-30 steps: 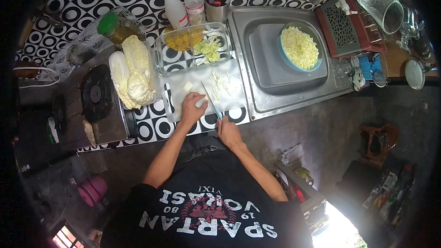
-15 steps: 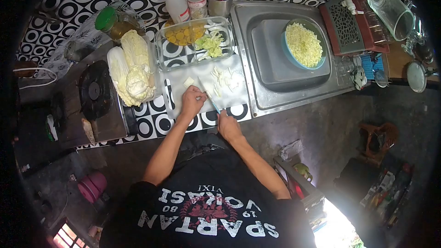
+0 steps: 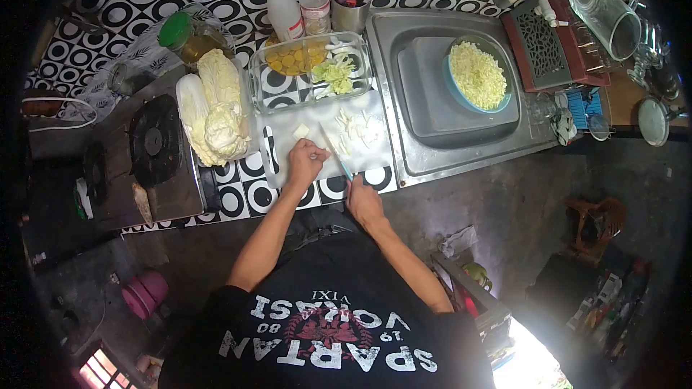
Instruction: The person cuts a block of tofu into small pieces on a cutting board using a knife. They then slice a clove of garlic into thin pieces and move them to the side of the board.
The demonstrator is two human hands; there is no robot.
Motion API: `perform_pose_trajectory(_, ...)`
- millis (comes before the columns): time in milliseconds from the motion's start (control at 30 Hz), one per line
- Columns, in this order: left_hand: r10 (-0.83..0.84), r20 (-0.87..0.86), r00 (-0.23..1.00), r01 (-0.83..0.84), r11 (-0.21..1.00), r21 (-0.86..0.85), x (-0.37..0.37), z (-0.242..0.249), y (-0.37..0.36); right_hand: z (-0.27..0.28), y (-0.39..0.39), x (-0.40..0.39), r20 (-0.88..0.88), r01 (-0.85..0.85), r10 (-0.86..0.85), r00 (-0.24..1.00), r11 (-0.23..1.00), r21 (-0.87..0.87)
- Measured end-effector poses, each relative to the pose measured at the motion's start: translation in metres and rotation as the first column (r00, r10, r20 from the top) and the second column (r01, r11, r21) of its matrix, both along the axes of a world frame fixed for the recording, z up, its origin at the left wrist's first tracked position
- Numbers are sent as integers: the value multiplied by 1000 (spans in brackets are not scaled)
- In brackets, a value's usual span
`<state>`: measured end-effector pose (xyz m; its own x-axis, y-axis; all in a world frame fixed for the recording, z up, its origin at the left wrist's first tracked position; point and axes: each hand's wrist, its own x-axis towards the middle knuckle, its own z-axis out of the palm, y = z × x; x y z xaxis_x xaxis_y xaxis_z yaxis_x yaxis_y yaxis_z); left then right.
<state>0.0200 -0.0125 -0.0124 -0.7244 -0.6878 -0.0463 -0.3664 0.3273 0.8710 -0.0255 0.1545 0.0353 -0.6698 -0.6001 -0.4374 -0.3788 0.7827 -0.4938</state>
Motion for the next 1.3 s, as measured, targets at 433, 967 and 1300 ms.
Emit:
perform_pose_trajectory(433, -37, -18, 999, 36, 999, -21, 2, 3, -1, 6, -4, 10, 52, -5, 4, 999, 1000, 18)
perform_pose_trajectory(967, -81, 15, 997, 82, 992, -91, 3, -1, 1, -4, 5, 4, -35, -18, 18, 999, 1000, 9)
perform_pose_trajectory(1300, -34, 115, 993, 25, 997, 78, -31, 19, 23, 0, -1, -24, -65, 130, -143, 988, 976, -174)
